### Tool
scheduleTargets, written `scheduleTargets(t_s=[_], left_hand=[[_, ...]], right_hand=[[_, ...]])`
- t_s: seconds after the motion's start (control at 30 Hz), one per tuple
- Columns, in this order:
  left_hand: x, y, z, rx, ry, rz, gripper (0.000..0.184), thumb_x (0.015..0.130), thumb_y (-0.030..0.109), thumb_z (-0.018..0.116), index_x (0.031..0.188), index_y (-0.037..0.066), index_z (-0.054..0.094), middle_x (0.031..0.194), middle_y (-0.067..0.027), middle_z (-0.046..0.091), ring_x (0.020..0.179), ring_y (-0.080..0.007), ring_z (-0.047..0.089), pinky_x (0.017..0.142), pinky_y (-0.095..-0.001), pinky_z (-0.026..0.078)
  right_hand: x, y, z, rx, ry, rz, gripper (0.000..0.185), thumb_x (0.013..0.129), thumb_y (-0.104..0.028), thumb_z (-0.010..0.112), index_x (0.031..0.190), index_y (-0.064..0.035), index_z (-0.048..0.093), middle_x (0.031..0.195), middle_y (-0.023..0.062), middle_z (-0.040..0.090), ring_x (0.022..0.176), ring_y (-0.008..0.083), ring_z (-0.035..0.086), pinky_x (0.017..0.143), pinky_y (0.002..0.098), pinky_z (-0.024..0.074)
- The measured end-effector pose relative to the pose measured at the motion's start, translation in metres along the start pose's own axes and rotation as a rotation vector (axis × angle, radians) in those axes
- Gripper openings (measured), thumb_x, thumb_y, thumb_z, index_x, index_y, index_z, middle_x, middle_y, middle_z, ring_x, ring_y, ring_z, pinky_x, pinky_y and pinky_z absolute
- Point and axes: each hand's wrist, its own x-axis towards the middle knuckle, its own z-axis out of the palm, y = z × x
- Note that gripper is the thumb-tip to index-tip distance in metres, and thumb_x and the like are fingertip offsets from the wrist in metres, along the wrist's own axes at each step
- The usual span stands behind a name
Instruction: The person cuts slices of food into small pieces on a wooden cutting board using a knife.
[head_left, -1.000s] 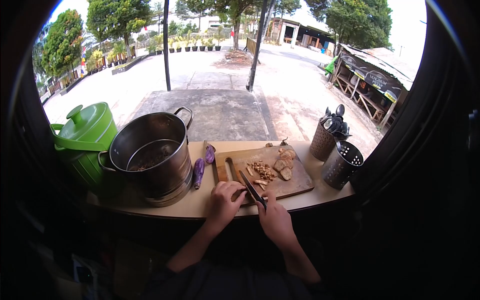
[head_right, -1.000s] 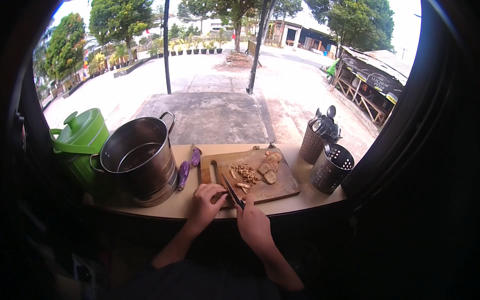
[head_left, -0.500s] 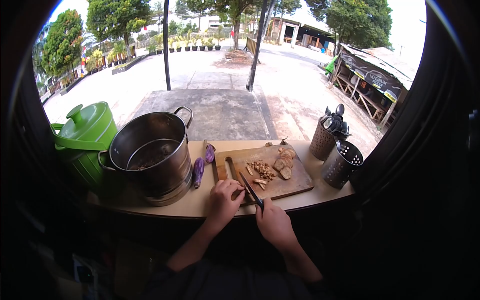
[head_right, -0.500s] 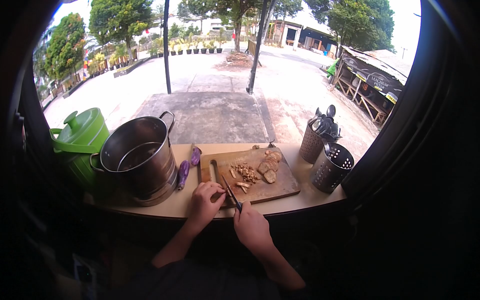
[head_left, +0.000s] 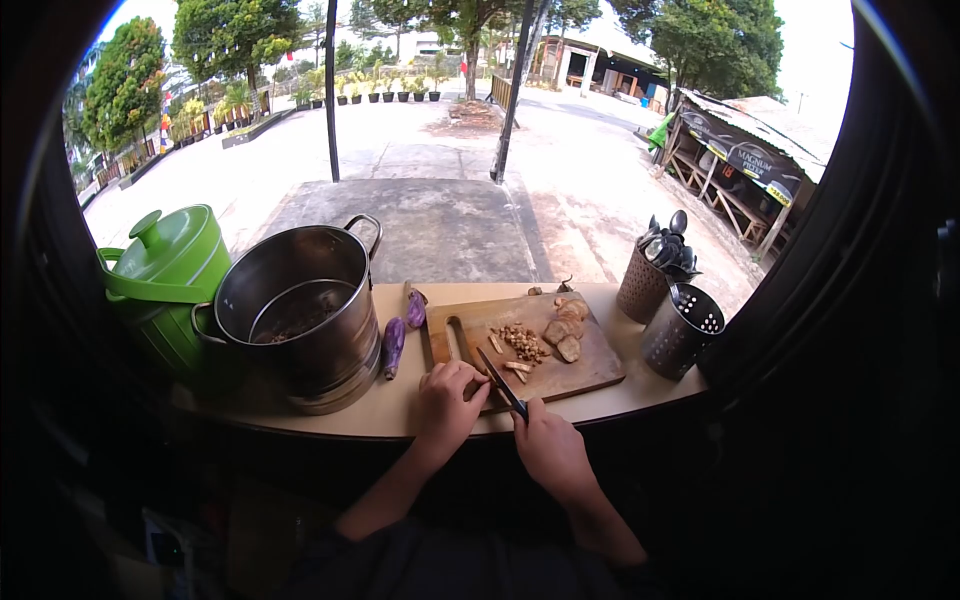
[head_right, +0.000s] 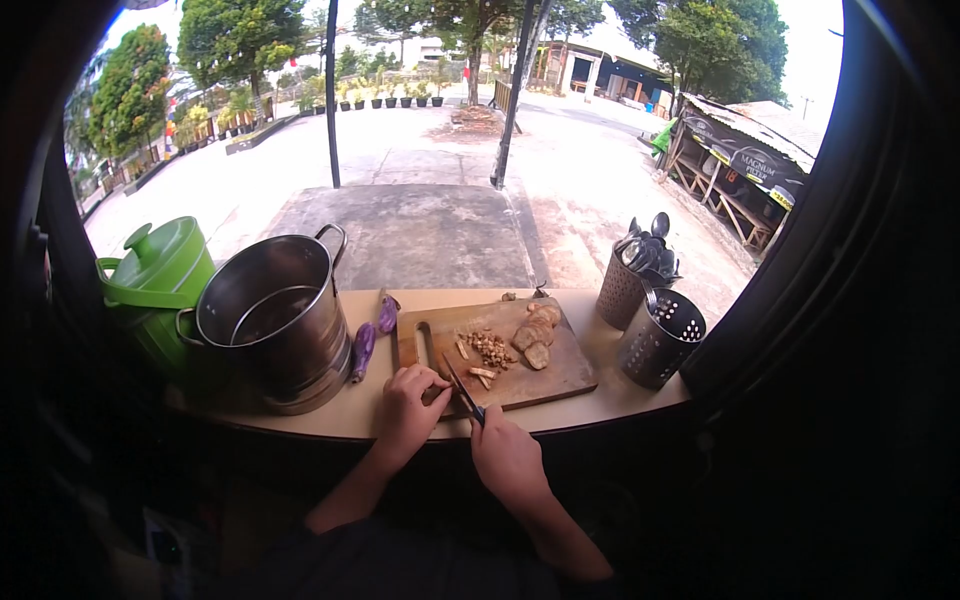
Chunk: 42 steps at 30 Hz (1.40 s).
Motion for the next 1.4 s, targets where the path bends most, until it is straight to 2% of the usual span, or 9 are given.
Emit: scheduleTargets(t_s=[0.3, 0.4, 0.73, 0.8, 0.93, 1.13, 1.2, 1.4], left_hand=[[-0.001, -0.001, 0.003, -0.071, 0.069, -0.012, 0.008, 0.079, 0.008, 0.075, 0.084, 0.007, 0.069, 0.088, -0.0065, 0.065, 0.089, -0.0293, 0.062, 0.082, -0.0425, 0.047], [-0.001, 0.001, 0.002, -0.059, 0.091, -0.013, 0.008, 0.079, 0.007, 0.076, 0.083, 0.006, 0.069, 0.088, -0.007, 0.065, 0.088, -0.0295, 0.062, 0.081, -0.0422, 0.048], [-0.001, -0.002, 0.006, -0.044, 0.115, 0.012, 0.008, 0.077, 0.007, 0.077, 0.083, 0.006, 0.071, 0.088, -0.0065, 0.065, 0.087, -0.0287, 0.062, 0.079, -0.0419, 0.049], [0.0, 0.001, 0.004, -0.023, 0.13, 0.033, 0.011, 0.074, 0.002, 0.078, 0.082, 0.003, 0.071, 0.087, -0.0088, 0.066, 0.084, -0.0295, 0.063, 0.076, -0.0404, 0.051], [0.0, 0.002, 0.002, -0.019, 0.123, 0.033, 0.011, 0.074, 0.002, 0.078, 0.081, 0.004, 0.071, 0.087, -0.0085, 0.066, 0.084, -0.0296, 0.063, 0.076, -0.0404, 0.051], [0.0, 0.003, 0.001, 0.006, 0.119, 0.041, 0.01, 0.075, 0.004, 0.078, 0.081, 0.004, 0.071, 0.087, -0.0079, 0.066, 0.084, -0.0293, 0.063, 0.076, -0.0406, 0.05], [0.0, 0.003, 0.0, 0.014, 0.101, 0.037, 0.01, 0.075, 0.005, 0.079, 0.08, 0.004, 0.07, 0.087, -0.0073, 0.066, 0.084, -0.0289, 0.063, 0.076, -0.0408, 0.051], [0.0, 0.002, 0.001, 0.016, 0.105, 0.047, 0.01, 0.075, 0.005, 0.079, 0.08, 0.004, 0.07, 0.087, -0.0072, 0.066, 0.085, -0.0288, 0.063, 0.076, -0.0409, 0.051]], right_hand=[[0.006, 0.005, -0.004, -0.09, -0.039, -0.031, 0.028, 0.103, -0.03, 0.05, 0.098, -0.0023, 0.052, 0.077, 0.022, 0.068, 0.076, 0.0424, 0.069, 0.069, 0.0523, 0.0537], [0.01, 0.007, -0.003, -0.054, -0.031, -0.024, 0.032, 0.102, -0.034, 0.053, 0.096, -0.0022, 0.052, 0.077, 0.0235, 0.067, 0.076, 0.0453, 0.066, 0.069, 0.055, 0.0519], [0.022, 0.012, -0.002, -0.048, -0.055, -0.074, 0.031, 0.102, -0.033, 0.053, 0.097, -0.0024, 0.053, 0.079, 0.0246, 0.067, 0.078, 0.0456, 0.066, 0.07, 0.0547, 0.0511], [0.027, 0.012, 0.002, -0.025, -0.034, -0.108, 0.031, 0.102, -0.033, 0.053, 0.097, -0.0022, 0.053, 0.08, 0.0242, 0.067, 0.079, 0.0455, 0.066, 0.071, 0.0546, 0.0507], [0.036, 0.004, 0.001, -0.02, -0.071, -0.086, 0.031, 0.102, -0.032, 0.053, 0.097, -0.0018, 0.053, 0.081, 0.024, 0.067, 0.08, 0.0454, 0.066, 0.071, 0.0546, 0.0508], [0.028, 0.01, 0.008, -0.006, -0.007, -0.091, 0.031, 0.102, -0.032, 0.054, 0.097, -0.0019, 0.053, 0.08, 0.0237, 0.067, 0.078, 0.0452, 0.066, 0.07, 0.0542, 0.0511], [0.02, 0.008, 0.001, -0.051, -0.079, -0.012, 0.03, 0.102, -0.032, 0.054, 0.097, -0.002, 0.054, 0.078, 0.0232, 0.067, 0.077, 0.045, 0.066, 0.07, 0.0538, 0.0513], [0.021, 0.009, 0.002, -0.084, -0.073, -0.05, 0.029, 0.101, -0.031, 0.055, 0.096, -0.0023, 0.054, 0.077, 0.0223, 0.067, 0.076, 0.0437, 0.067, 0.069, 0.053, 0.052]])
